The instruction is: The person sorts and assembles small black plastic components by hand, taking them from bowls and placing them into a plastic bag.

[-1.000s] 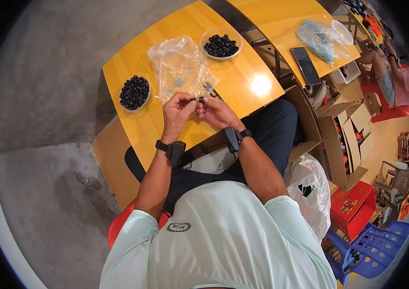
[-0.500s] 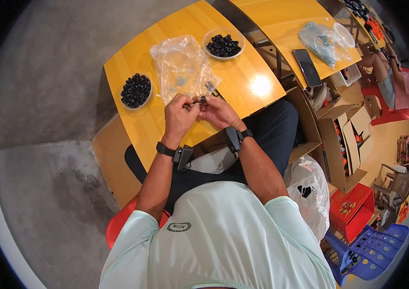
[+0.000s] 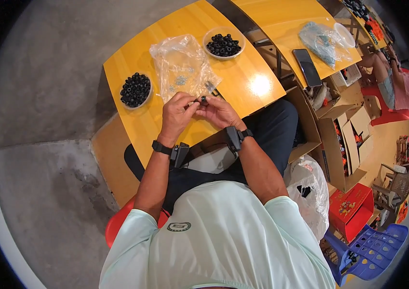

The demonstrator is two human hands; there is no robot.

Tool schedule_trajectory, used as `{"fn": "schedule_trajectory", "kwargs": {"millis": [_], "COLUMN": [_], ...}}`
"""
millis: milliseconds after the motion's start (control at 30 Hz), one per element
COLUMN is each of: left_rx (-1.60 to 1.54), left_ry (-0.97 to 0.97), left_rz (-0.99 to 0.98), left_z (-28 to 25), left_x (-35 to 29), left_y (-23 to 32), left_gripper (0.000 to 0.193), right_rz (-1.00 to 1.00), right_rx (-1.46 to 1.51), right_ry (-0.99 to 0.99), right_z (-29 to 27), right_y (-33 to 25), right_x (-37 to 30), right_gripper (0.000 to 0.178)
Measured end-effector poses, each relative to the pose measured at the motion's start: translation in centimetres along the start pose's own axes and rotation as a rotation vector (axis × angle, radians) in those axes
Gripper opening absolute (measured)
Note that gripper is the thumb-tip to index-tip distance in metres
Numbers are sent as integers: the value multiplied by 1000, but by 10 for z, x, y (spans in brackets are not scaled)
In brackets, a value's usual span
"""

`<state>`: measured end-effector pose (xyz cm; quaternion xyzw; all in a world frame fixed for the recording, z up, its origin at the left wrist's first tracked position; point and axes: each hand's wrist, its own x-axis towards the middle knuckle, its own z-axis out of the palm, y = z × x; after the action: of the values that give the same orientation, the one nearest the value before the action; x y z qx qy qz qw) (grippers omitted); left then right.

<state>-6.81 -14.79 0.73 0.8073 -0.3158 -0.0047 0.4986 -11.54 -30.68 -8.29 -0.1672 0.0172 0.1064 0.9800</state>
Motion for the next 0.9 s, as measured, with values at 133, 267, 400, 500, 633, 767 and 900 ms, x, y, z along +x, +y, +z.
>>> {"fn": "schedule_trajectory", "kwargs": {"millis": [133, 267, 400, 500, 633, 767, 900], "left_rx": [20, -248, -425, -364, -343, -384, -358], "left_ry": [-26, -4, 18, 19, 16, 4, -11], "left_rz": [-2, -150, -310, -282, -223, -217, -228], "left_z": [-3, -2, -3, -4, 0, 5, 7], "left_x": [-1, -4, -5, -6, -4, 0, 1], "left_y": [-2, -1, 3, 3, 1, 7, -5], "left_gripper": [14, 12, 12, 11, 11, 13, 14], "right_rz": [3, 18, 52, 64, 58, 48, 42], "right_rx": [2, -8, -4, -21, -28, -51, -42], "right_ry": [10, 22, -2, -13, -34, -14, -18], "right_z": [2, 5, 4, 9, 6, 0, 2], "right_y": [-1, -2, -5, -5, -4, -3, -2], "right_x": [-2, -3, -4, -4, -3, -2, -2], "right_gripper": [26, 26, 28, 28, 27, 25, 23]}}
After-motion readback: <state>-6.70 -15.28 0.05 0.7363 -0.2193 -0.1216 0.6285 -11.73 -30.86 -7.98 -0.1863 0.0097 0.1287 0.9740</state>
